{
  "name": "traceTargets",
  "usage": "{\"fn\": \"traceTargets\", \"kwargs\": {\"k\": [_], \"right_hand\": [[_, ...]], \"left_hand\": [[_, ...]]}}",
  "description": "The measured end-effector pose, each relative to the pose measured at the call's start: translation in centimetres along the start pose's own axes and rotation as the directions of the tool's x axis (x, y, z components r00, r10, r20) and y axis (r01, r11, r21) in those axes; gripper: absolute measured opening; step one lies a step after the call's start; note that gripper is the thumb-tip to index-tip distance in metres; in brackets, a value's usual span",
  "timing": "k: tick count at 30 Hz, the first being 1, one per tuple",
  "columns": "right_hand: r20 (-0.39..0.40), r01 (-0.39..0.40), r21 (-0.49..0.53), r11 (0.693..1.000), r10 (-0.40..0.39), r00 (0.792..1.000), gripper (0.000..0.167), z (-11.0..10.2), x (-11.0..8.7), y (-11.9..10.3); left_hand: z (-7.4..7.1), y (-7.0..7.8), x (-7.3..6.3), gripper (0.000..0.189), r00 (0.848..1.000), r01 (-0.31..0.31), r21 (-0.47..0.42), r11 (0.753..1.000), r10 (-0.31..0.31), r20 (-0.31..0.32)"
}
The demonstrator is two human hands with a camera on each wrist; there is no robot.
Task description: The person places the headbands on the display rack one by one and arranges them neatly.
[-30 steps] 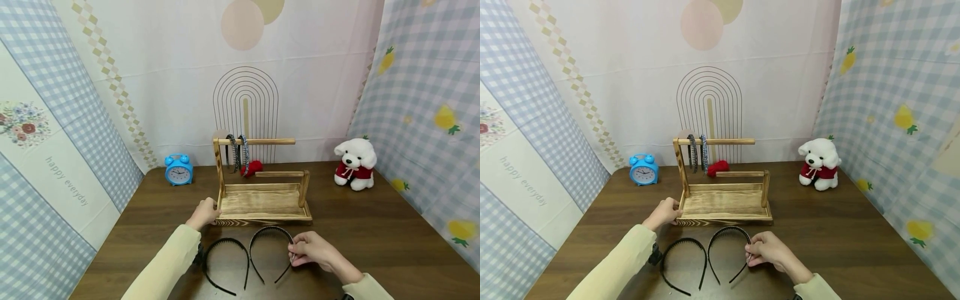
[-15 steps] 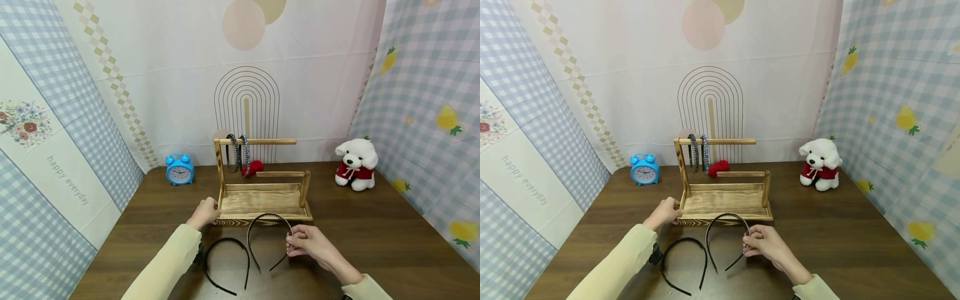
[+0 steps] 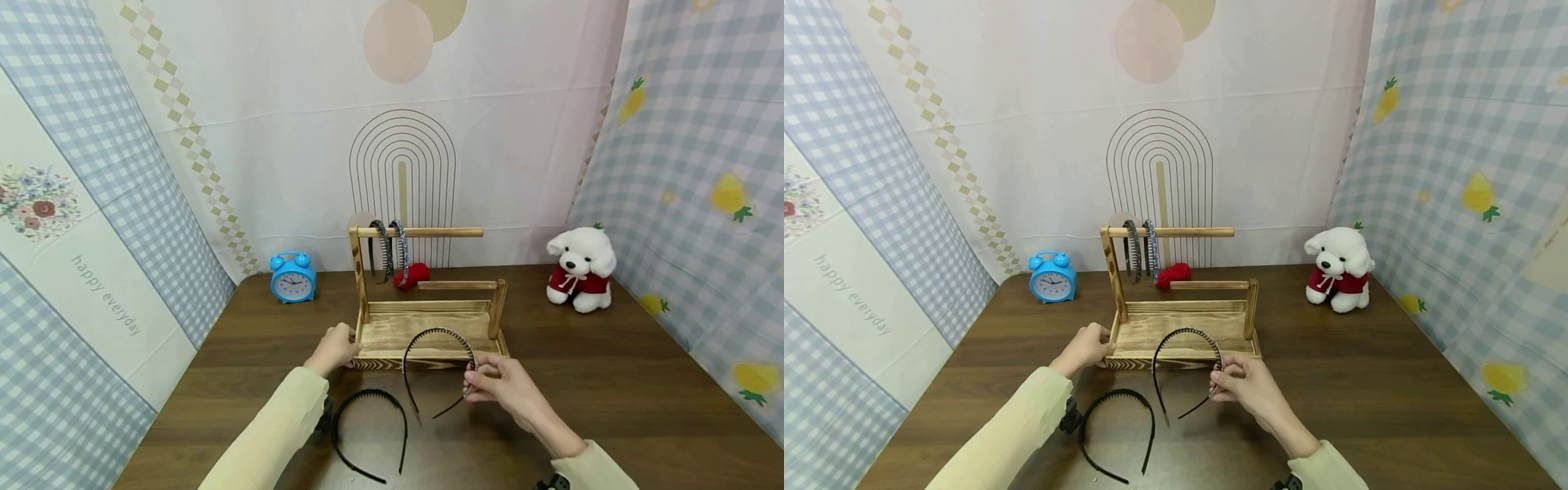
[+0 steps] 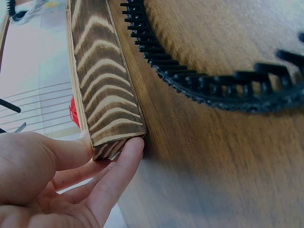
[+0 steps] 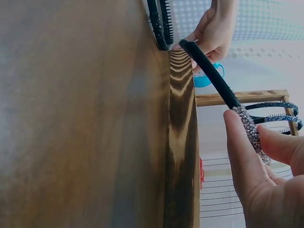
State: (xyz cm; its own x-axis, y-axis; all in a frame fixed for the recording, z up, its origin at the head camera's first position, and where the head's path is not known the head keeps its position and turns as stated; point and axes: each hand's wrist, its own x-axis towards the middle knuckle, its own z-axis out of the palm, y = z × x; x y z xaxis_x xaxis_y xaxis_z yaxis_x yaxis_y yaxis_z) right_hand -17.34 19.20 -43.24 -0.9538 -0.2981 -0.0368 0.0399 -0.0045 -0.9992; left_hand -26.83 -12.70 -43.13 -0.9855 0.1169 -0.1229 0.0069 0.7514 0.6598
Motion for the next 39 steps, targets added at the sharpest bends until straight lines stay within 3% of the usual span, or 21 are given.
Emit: {"fn": "traceTargets", "kwargs": {"k": [13,23,39], "right_hand": [[-0.112,0.013,0.0,1.0,-0.013,0.994,0.029,0.7,1.1,-0.7],[-0.217,0.097,-0.092,0.991,-0.115,0.969,0.021,1.6,2.2,-1.1],[-0.263,0.157,-0.286,0.945,-0.235,0.936,0.018,2.7,3.9,-1.5]], "left_hand": [[0.1,-0.1,0.2,0.024,1.0,0.007,-0.017,1.0,-0.007,0.0],[-0.1,-0.1,0.0,0.025,1.0,0.003,0.004,1.0,-0.003,0.012],[-0.1,-0.1,0.1,0.025,1.0,0.005,0.008,1.0,-0.005,0.013]]}}
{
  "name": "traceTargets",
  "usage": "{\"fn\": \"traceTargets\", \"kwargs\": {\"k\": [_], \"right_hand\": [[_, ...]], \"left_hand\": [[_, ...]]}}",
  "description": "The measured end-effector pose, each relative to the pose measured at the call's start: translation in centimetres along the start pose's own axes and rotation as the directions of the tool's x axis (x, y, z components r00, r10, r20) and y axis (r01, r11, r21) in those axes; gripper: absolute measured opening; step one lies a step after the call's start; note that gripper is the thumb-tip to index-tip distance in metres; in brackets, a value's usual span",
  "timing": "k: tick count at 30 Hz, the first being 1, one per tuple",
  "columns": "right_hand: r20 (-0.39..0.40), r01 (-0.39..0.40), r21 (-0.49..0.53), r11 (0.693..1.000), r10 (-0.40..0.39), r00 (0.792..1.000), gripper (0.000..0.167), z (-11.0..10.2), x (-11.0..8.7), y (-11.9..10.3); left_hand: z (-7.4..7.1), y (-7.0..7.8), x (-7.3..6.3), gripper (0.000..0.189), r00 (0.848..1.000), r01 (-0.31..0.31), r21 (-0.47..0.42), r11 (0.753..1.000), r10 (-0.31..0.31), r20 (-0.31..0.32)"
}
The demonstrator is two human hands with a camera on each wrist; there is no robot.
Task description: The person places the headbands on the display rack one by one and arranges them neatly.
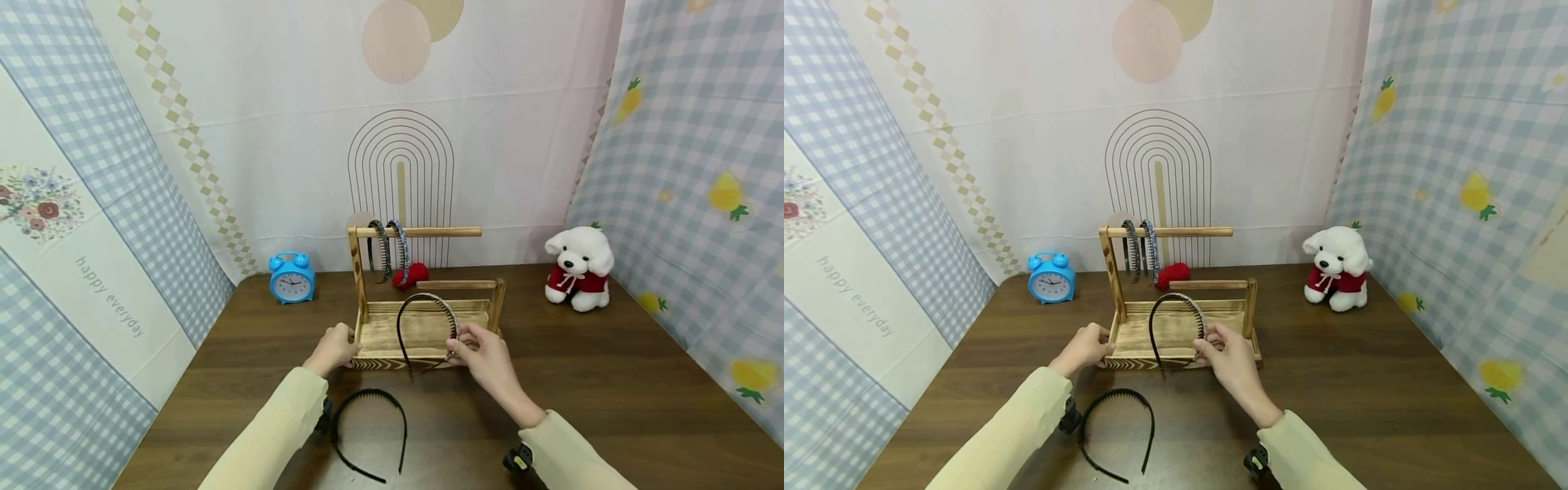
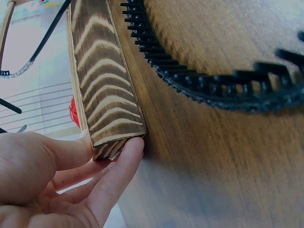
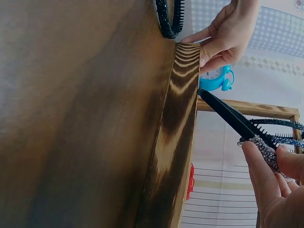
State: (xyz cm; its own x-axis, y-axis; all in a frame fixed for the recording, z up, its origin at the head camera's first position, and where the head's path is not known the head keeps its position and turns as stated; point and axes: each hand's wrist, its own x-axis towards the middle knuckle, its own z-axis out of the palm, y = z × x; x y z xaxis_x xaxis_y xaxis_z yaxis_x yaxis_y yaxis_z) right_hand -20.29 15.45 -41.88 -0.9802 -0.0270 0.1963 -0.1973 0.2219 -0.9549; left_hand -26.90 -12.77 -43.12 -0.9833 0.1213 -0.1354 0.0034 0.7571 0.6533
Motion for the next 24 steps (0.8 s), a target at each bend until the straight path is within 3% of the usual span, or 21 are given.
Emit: {"fn": "traceTargets", "kwargs": {"k": [14,24], "right_hand": [[-0.072,0.042,-0.01,0.999,-0.043,0.996,0.018,1.4,1.1,-0.5],[-0.096,0.086,-0.098,0.991,-0.096,0.991,0.015,1.7,1.7,-0.7]], "left_hand": [[0.0,0.3,-0.3,0.031,1.0,0.015,-0.014,1.0,-0.015,-0.008],[0.1,0.3,-0.4,0.031,1.0,0.008,-0.03,1.0,-0.008,-0.003]]}}
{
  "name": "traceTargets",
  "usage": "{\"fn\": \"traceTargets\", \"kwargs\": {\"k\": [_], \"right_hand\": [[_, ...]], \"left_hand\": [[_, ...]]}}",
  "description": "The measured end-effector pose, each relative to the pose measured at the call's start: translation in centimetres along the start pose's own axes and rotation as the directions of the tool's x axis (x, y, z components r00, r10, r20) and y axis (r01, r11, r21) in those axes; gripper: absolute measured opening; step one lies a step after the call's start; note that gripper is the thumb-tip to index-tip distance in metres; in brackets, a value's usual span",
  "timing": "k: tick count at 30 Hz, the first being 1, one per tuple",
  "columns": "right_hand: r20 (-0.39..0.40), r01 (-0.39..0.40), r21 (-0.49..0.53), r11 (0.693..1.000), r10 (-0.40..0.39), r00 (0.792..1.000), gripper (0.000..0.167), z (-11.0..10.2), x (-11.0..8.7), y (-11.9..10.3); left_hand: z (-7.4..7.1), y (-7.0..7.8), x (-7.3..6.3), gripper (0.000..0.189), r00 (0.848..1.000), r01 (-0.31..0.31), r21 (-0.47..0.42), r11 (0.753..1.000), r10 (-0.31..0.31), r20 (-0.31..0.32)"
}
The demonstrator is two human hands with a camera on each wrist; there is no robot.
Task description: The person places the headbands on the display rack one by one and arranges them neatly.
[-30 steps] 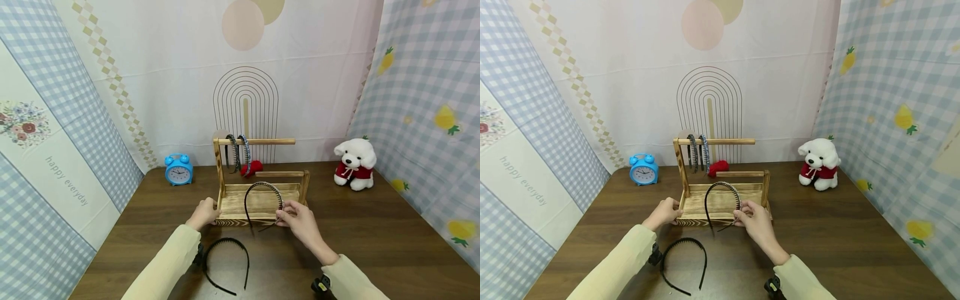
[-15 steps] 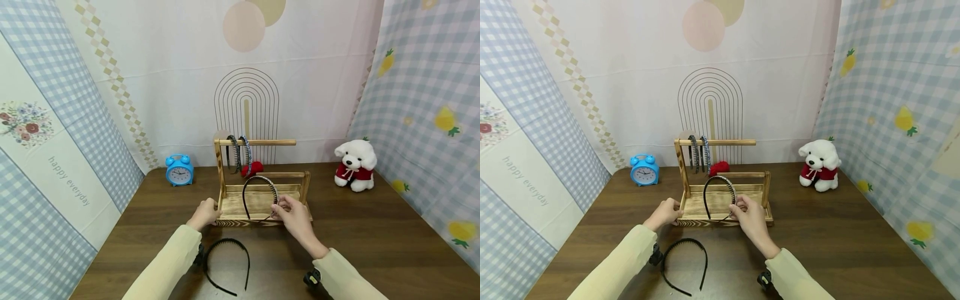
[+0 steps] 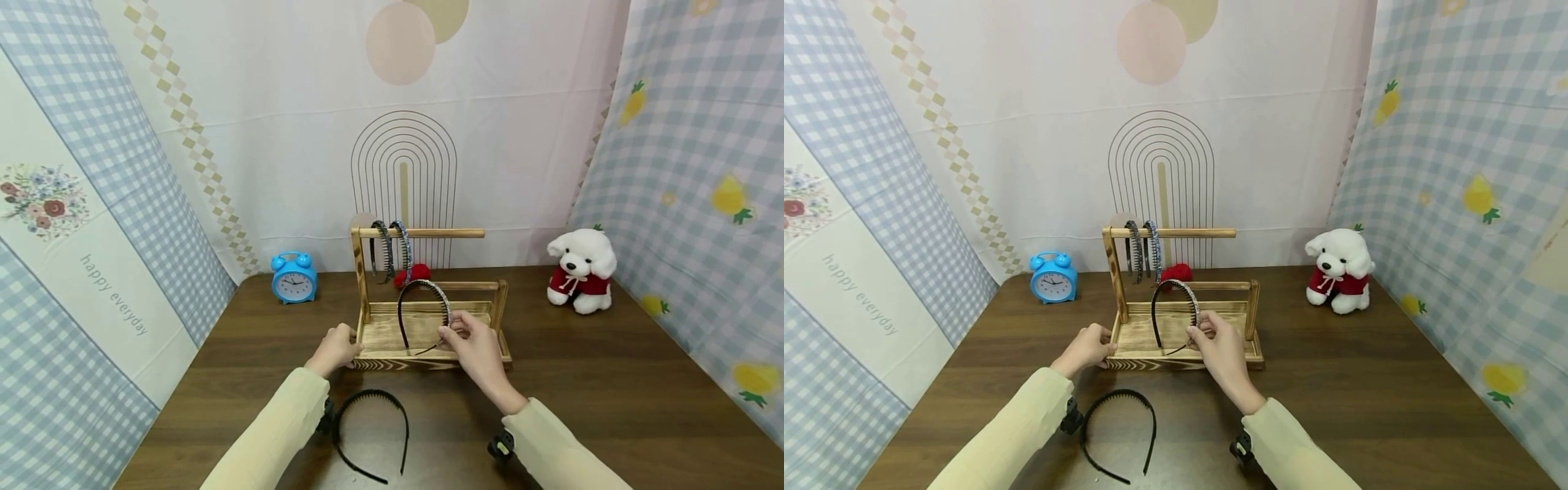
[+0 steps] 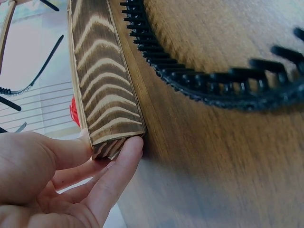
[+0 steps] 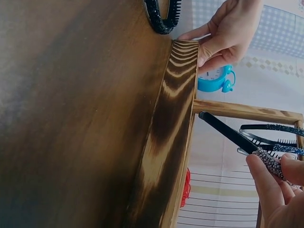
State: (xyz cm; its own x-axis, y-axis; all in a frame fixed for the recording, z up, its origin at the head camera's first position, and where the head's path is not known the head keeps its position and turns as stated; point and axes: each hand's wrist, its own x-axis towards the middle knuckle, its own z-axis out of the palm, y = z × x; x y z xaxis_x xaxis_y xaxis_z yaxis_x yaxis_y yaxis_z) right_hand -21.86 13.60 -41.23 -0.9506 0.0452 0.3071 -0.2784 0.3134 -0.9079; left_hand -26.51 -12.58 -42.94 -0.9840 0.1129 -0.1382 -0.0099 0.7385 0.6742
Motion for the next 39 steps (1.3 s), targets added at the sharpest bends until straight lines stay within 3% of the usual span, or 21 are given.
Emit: {"fn": "traceTargets", "kwargs": {"k": [10,39], "right_hand": [[-0.018,-0.015,-0.011,1.0,0.015,1.0,0.014,0.15,0.67,-0.41],[-0.131,0.037,-0.079,0.996,-0.047,0.99,0.014,-0.72,1.02,0.26]], "left_hand": [[-0.01,-0.06,0.02,0.033,1.0,-0.01,-0.002,1.0,0.01,-0.003],[0.05,-0.27,0.26,0.034,1.0,-0.009,0.004,1.0,0.009,-0.004]]}}
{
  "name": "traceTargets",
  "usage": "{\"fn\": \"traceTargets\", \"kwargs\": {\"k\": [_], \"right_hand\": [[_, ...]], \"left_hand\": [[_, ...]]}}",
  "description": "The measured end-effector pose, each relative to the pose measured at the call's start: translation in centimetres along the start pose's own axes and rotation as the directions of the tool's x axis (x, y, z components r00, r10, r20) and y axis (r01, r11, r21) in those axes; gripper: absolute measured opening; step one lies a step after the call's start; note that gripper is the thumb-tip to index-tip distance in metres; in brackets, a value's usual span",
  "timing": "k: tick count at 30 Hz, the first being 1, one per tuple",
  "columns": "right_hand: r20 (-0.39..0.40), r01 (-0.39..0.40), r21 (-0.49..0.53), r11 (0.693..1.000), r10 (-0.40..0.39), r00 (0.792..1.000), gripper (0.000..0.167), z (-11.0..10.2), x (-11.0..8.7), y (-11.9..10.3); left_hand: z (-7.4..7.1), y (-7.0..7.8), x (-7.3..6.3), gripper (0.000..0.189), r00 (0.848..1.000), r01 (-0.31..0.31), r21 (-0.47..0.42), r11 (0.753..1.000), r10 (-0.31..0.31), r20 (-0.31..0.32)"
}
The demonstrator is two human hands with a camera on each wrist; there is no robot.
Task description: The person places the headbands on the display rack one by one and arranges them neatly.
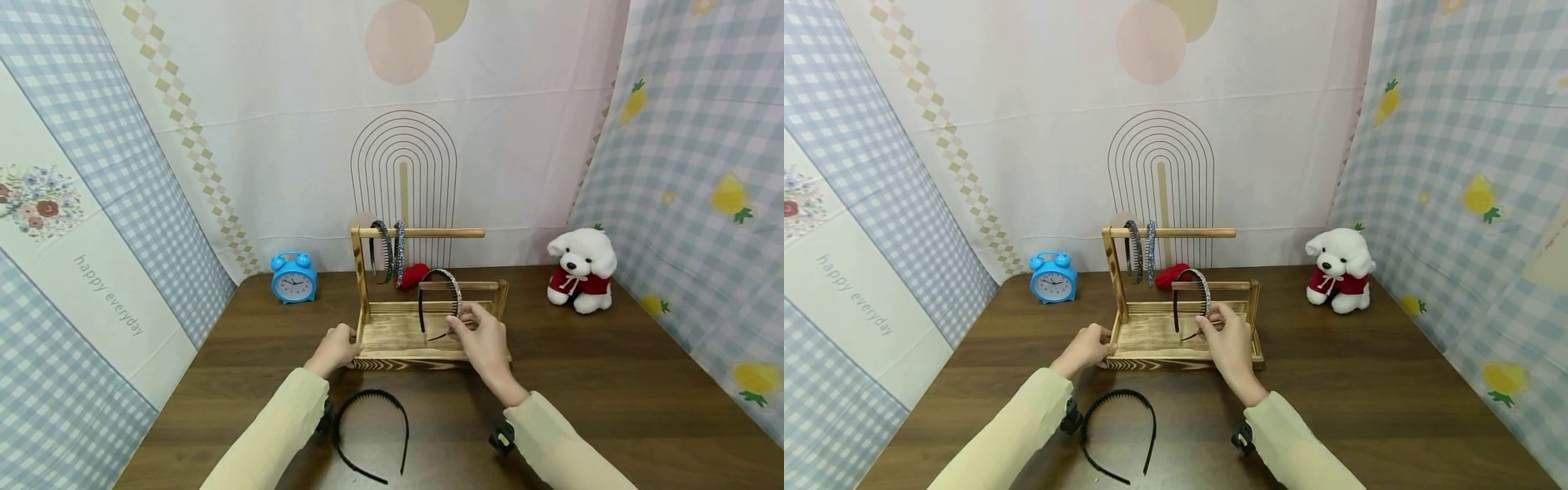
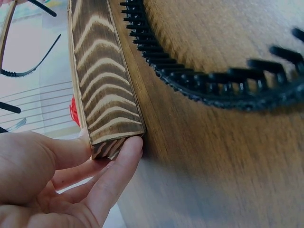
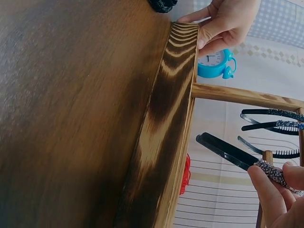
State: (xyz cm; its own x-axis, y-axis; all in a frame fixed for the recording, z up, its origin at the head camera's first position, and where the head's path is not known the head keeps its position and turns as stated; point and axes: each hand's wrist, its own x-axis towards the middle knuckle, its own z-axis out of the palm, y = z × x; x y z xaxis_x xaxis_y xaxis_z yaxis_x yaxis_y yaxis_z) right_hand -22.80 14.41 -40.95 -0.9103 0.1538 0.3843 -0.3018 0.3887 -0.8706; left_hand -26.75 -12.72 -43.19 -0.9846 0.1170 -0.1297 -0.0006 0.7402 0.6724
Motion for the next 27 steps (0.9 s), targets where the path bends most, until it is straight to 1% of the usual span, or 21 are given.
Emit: {"fn": "traceTargets", "kwargs": {"k": [8,16,21,27], "right_hand": [[-0.022,-0.002,-0.009,1.0,0.002,1.0,0.013,-0.3,0.0,0.5],[-0.036,-0.023,-0.037,0.999,0.021,0.999,0.018,-0.8,0.1,1.0],[-0.058,-0.034,-0.027,0.999,0.032,0.998,0.015,-1.2,0.1,1.2],[-0.075,-0.048,-0.049,0.998,0.044,0.996,0.013,-1.5,0.1,1.3]], "left_hand": [[0.0,0.0,-0.1,0.033,1.0,0.018,-0.006,1.0,-0.018,0.011],[-0.1,0.1,-0.1,0.036,1.0,0.011,-0.007,1.0,-0.011,0.004],[-0.1,0.2,-0.1,0.036,1.0,0.013,-0.013,1.0,-0.013,0.007],[-0.2,0.2,-0.2,0.036,1.0,0.015,-0.013,1.0,-0.015,0.008]]}}
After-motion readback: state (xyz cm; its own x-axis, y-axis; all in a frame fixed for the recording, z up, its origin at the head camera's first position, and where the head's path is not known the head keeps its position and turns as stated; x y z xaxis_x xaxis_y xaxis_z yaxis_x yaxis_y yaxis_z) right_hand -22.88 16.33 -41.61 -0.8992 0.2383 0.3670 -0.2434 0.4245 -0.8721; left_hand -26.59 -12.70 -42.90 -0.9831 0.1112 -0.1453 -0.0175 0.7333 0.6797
